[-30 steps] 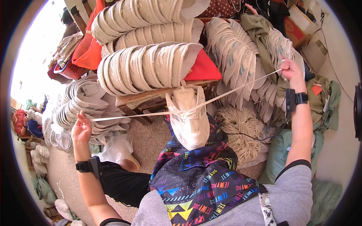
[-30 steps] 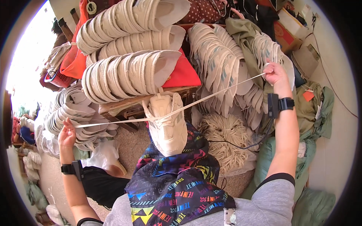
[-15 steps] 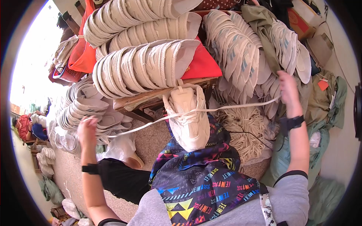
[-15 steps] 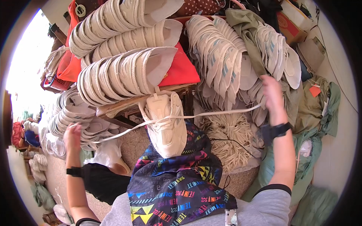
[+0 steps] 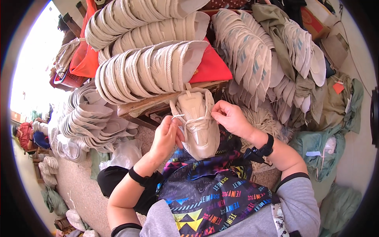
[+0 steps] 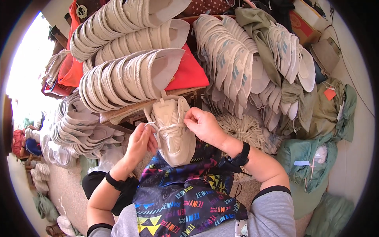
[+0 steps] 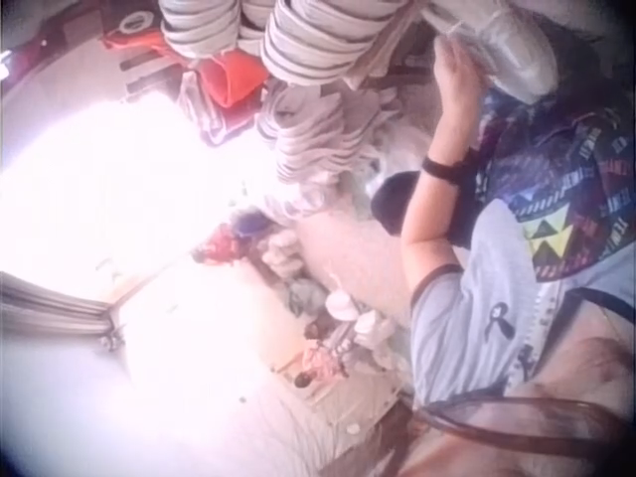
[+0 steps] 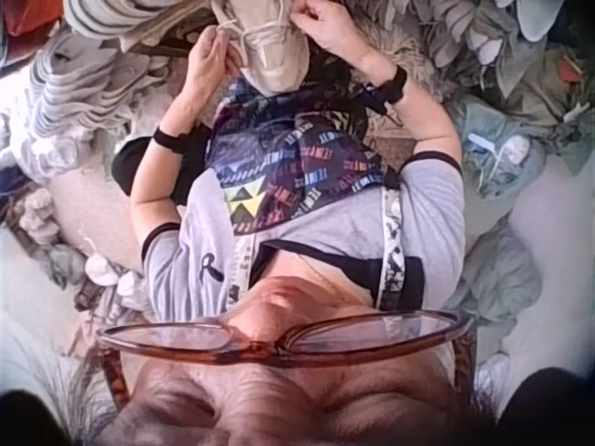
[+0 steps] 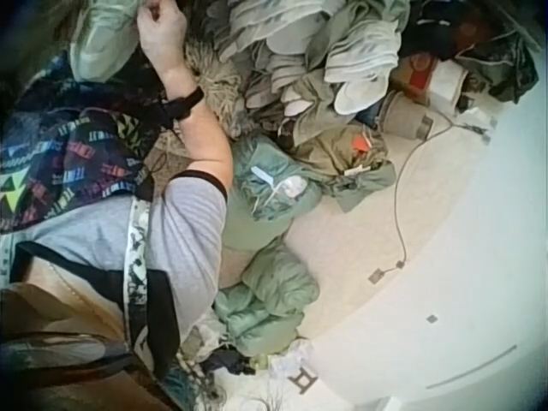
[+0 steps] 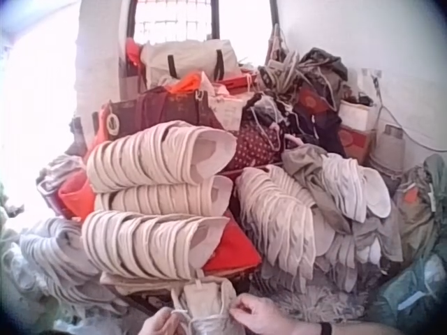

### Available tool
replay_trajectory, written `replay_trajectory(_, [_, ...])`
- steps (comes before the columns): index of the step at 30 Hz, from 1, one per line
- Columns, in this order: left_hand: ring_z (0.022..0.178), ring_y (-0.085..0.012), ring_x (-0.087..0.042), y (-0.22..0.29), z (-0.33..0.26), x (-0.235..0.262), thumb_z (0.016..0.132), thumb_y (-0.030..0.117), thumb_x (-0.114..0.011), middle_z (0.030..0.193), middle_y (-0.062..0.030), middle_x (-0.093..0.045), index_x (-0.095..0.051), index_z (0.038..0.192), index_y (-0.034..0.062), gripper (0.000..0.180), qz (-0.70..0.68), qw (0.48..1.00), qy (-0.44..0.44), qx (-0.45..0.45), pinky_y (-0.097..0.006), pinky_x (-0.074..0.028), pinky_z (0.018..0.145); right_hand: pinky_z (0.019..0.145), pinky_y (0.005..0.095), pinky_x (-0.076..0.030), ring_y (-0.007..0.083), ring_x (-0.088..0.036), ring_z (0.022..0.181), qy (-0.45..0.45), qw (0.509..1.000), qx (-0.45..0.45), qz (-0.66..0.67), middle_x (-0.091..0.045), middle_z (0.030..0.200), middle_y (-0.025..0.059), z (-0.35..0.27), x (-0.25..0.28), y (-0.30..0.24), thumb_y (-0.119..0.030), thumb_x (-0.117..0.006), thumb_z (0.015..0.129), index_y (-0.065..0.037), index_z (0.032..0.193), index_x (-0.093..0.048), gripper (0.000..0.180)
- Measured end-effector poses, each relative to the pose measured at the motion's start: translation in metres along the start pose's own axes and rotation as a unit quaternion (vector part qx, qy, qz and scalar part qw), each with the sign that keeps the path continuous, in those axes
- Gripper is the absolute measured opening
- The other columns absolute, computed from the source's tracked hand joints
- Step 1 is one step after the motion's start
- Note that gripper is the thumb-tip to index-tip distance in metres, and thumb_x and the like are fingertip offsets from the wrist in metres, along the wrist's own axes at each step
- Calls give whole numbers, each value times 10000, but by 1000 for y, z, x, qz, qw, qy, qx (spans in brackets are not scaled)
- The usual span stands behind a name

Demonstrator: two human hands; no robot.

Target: Insert laces into the eyelets of several white shoe uppers and tie them.

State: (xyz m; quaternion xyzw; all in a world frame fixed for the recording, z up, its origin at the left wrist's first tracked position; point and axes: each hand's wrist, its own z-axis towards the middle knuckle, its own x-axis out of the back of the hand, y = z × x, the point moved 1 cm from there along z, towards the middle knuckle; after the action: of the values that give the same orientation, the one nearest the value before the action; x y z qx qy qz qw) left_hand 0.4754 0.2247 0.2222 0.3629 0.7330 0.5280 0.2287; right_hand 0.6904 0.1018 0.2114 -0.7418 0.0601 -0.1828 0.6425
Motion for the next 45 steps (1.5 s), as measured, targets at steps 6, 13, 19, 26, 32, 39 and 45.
replay_trajectory(6, [405, -168, -524, 23, -13, -5, 1041, 305, -396, 629, -94, -583, -523, 981, 8, 329, 95, 993, -9, 63, -292, -432, 421, 558, 261, -416, 71, -482, 610, -36, 991, 9, -131, -543, 684, -12, -3, 5, -16, -123, -609, 866, -31, 828, -567, 108])
replay_trajectory(13, [549, -308, -613, 17, -20, 13, 978, 204, -501, 749, -185, -607, -591, 993, -10, 233, 405, 891, 37, -201, -356, -505, 556, 590, 396, -474, 303, -601, 667, 26, 848, 236, -474, -588, 692, 121, 2, -8, -51, -119, -593, 786, -47, 822, -552, 90])
replay_trajectory(19, [552, -95, -545, 10, -17, 10, 980, 121, -514, 748, -56, -594, -620, 1067, 1, 182, 149, 987, 37, -48, -234, -458, 523, 639, 394, -485, 281, -590, 703, -45, 717, 349, -602, -570, 825, 104, 1, -17, -58, -97, -578, 765, -60, 872, -537, 121])
replay_trajectory(26, [609, -196, -614, 6, -16, 1, 965, 257, -518, 674, -121, -625, -636, 943, 13, 273, 229, 972, 43, -17, -336, -474, 596, 629, 400, -533, 290, -640, 786, -163, 741, 332, -561, -531, 958, 104, 27, 4, -66, -98, -615, 771, -55, 905, -538, 161])
replay_trajectory(32, [602, -110, -511, -12, -5, 1, 970, 262, -537, 654, -70, -596, -671, 889, 11, 295, 166, 983, 63, -39, -296, -435, 583, 603, 405, -541, 305, -643, 755, -261, 734, 341, -527, -532, 957, 113, 42, 16, -71, -125, -689, 725, -51, 861, -569, 196])
replay_trajectory(39, [610, -57, -446, -5, 0, -3, 944, 217, -579, 636, -29, -568, -661, 830, -12, 268, 52, 996, 67, -20, -250, -399, 560, 705, 397, -493, 300, -612, 836, -284, 861, 253, -337, -537, 944, 100, 41, 25, -53, -172, -670, 814, -33, 895, -609, 172])
replay_trajectory(45, [648, -237, -586, 23, -2, 0, 854, 186, -674, 828, -73, -579, -626, 884, 32, 164, 445, 852, 110, -252, -351, -484, 599, 701, 342, -468, 264, -592, 803, -167, 947, 177, -207, -545, 870, 102, 34, 11, -36, -173, -669, 815, -2, 787, -629, 178])
